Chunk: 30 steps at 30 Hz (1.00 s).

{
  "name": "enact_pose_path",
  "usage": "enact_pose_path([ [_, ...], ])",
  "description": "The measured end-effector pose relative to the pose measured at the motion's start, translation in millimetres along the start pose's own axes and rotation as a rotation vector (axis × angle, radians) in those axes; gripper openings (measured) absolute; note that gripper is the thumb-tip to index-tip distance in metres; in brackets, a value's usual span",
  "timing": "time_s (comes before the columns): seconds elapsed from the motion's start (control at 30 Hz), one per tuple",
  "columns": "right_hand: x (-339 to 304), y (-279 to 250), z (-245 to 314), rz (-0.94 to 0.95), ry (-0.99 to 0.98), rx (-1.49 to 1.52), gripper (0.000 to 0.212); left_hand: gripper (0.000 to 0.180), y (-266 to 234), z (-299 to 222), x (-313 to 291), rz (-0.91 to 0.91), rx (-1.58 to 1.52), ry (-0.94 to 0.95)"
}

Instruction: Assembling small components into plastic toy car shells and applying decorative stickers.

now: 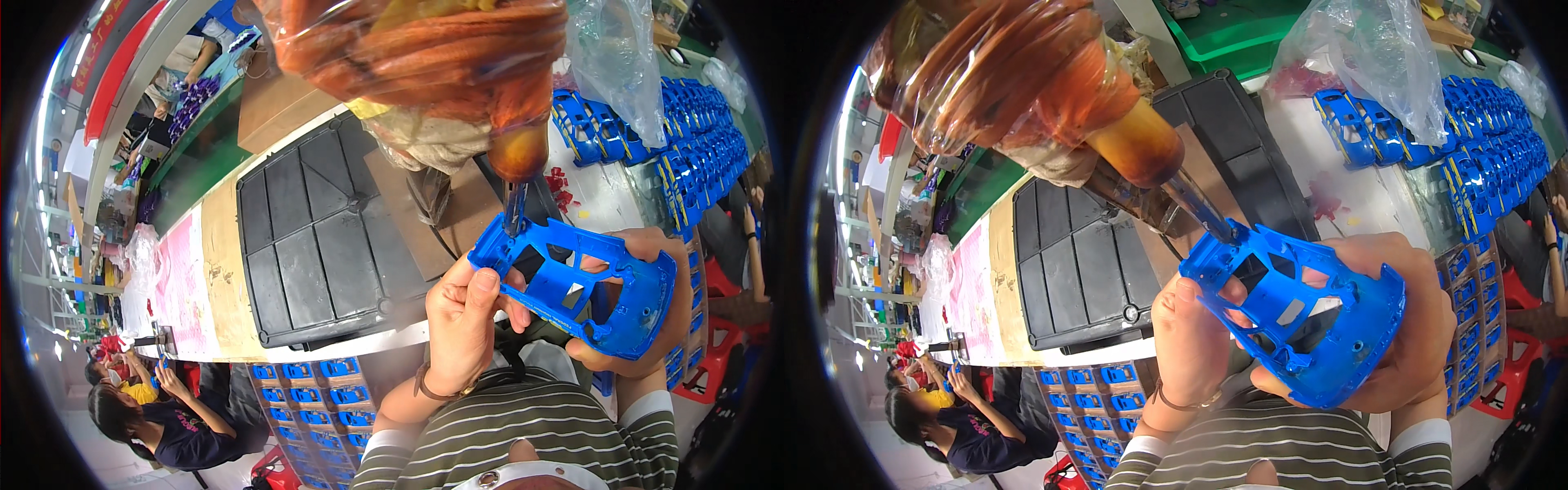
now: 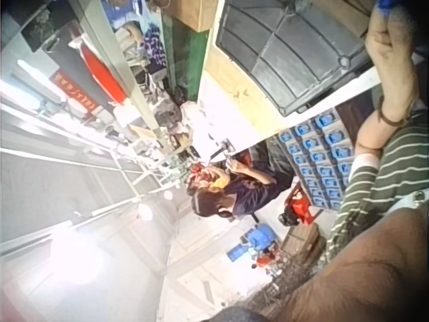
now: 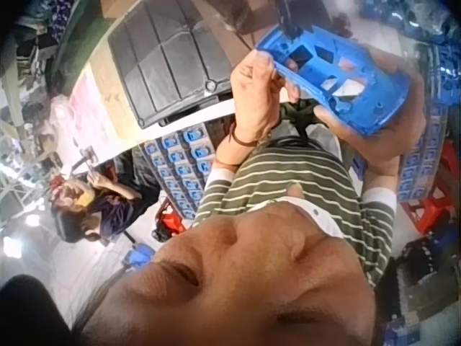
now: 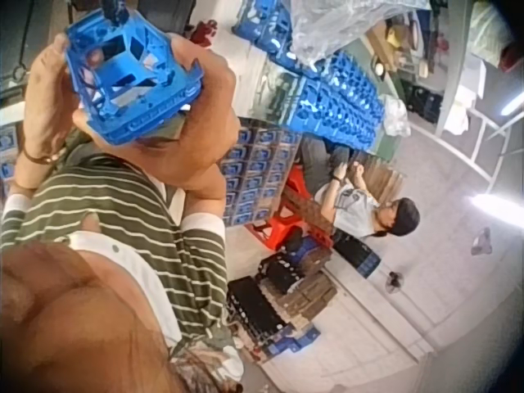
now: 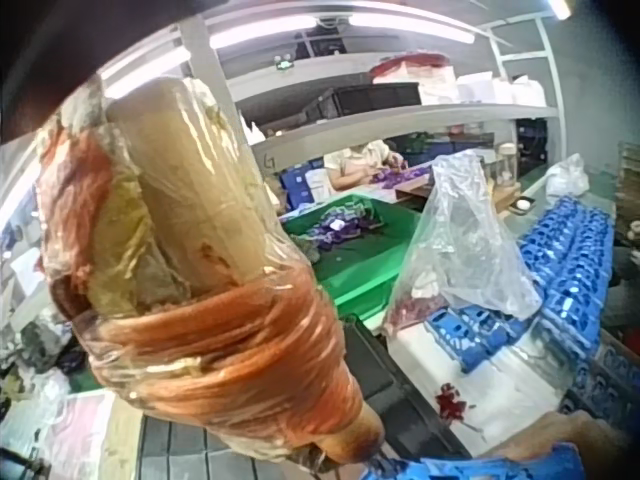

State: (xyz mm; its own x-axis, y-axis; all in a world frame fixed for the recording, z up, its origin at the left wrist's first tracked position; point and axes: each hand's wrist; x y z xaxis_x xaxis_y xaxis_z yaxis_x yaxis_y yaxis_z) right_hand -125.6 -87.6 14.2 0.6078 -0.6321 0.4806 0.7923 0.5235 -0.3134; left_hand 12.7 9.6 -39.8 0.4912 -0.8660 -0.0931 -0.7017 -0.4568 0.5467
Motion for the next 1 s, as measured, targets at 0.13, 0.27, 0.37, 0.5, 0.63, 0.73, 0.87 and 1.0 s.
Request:
enact_pose_path([
  [0.13, -0.1, 1.8, -1.6, -0.029, -0.016, 0.038, 0.083, 0.041, 0.3, -0.1, 1.2, 0.008, 0.002, -0.001],
  [0.27, 0.3, 1.5, -1.7, -0.014, -0.008, 0.041, 0.082, 0.041, -0.8, 0.1, 1.9, 0.018, -0.005, -0.009],
  [0.37, -0.4, 2.4, -1.4, -0.018, -0.008, 0.035, 0.080, 0.040, -0.5, 0.5, 1.9, 0.027, -0.018, 0.004],
  [0.5, 3.6, 3.1, 1.2, -0.024, -0.022, -0.103, 0.078, 0.038, 3.0, 0.4, 5.1, -0.024, 0.012, -0.085],
  [0.63, 1.1, 1.9, -6.3, -0.016, -0.022, -0.188, 0.078, 0.038, 1.8, 6.2, 6.3, -0.009, 0.029, -0.096],
  [0.73, -3.1, -1.7, -6.7, -0.005, -0.049, -0.190, 0.077, 0.037, 3.4, 8.8, 3.0, 0.011, 0.006, -0.116],
  [0.87, -12.7, -9.2, -11.0, -0.019, -0.060, -0.186, 0.078, 0.039, 6.8, 15.5, -0.1, 0.070, 0.033, -0.146],
  [1.0, -25.6, -16.8, -6.1, 0.008, -0.056, -0.166, 0.076, 0.047, 7.8, 21.2, -8.1, 0.173, 0.117, -0.157],
])
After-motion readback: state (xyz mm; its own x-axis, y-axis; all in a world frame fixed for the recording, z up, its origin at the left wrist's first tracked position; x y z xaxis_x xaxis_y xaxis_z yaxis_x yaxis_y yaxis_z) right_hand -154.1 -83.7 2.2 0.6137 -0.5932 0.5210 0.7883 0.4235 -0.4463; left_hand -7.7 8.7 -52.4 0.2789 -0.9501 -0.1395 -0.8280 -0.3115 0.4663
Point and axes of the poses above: each hand's wrist, its own x-axis towards the middle knuckle, its own y-axis out of the palm, z = x × y, and after that the axes turned 7 degrees about x, right-handed
